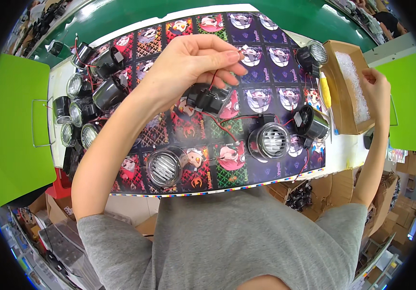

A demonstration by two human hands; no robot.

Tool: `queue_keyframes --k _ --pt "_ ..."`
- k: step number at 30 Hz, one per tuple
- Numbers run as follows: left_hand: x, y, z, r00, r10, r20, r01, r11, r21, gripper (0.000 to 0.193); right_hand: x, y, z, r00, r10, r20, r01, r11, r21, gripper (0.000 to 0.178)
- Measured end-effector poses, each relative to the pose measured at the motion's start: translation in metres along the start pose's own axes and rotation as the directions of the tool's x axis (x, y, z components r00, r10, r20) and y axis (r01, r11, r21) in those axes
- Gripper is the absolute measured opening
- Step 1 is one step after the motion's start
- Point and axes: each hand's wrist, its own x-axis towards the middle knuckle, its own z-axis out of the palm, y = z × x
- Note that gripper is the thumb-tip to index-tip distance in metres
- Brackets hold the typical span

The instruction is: The person assembles small electronic LED modules by hand, connecting wires and electronic components to the LED lights.

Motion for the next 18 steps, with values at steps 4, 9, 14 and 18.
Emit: queue_keyframes --k 4,9,14,18 --pt "0.005 -0.002 0.006 0.999 0.026 0.027 -0.025 0.999 -0.049 0.018 -0.006 -0.023 -0.017 0.999 -0.024 -0.028 0.036 0.842 0.538 0.016" --pt "0.004 -0.007 0.009 0.996 0.046 -0.075 -0.046 0.999 0.008 0.017 -0.033 -0.148 0.001 0.932 -0.357 0.055 0.157 0.536 0.829 0.016" --pt "0.003 -0.009 0.021 0.988 0.088 -0.124 -0.086 0.996 0.025 0.015 -0.036 -0.186 0.024 0.879 -0.476 0.015 0.181 0.362 0.914 0.026" --pt "0.001 -0.01 0.019 0.988 0.111 -0.112 -0.104 0.993 0.061 0.015 -0.037 -0.19 0.035 0.84 -0.535 -0.083 0.248 0.244 0.937 0.034"
